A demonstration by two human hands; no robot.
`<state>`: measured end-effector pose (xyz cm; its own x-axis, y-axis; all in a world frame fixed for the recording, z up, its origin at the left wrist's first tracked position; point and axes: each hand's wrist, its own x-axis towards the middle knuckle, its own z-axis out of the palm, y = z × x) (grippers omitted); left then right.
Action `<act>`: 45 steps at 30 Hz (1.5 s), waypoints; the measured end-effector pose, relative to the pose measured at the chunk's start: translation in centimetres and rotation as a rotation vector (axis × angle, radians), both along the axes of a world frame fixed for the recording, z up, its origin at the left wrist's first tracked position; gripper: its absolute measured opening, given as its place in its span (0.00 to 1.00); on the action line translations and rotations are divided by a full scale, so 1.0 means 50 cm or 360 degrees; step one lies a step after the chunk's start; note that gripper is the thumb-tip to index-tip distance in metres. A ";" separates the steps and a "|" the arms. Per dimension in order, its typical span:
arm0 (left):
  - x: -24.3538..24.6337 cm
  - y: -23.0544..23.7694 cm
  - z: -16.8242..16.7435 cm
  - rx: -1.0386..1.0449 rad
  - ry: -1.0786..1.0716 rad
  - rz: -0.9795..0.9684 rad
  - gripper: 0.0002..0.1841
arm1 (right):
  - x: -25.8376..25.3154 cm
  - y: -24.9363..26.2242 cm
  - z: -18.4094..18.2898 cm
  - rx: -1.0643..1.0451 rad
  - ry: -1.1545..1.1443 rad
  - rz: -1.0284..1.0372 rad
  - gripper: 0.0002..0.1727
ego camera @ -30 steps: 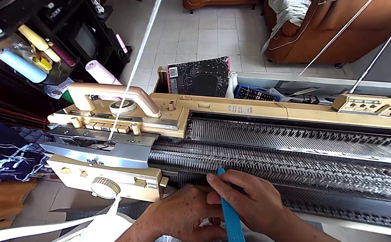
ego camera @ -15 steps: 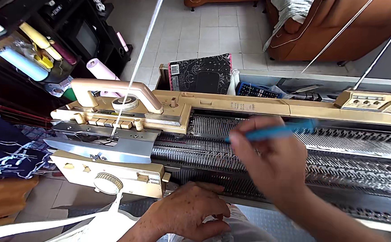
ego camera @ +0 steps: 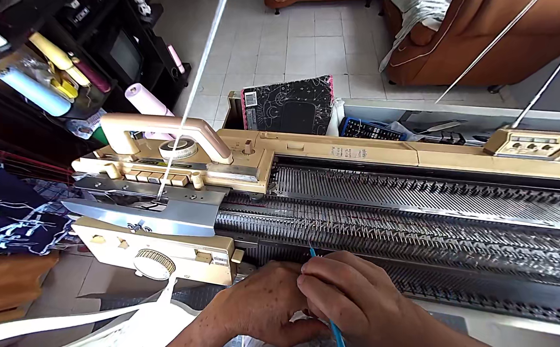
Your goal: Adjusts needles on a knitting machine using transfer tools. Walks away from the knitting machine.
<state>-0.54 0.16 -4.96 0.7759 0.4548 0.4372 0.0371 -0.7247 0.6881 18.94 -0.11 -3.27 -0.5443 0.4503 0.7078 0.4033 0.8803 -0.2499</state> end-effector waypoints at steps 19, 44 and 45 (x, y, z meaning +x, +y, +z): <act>-0.001 0.001 -0.005 -0.0043 0.0044 -0.0021 0.12 | -0.004 0.012 -0.012 0.0044 0.0051 -0.0039 0.05; 0.002 0.000 -0.012 -0.0181 0.0067 -0.0103 0.13 | -0.003 0.159 0.121 -0.1007 0.0211 -0.0668 0.14; 0.002 0.001 -0.011 -0.0181 0.0071 -0.0106 0.13 | 0.000 0.189 0.130 -0.1192 0.0179 -0.0698 0.14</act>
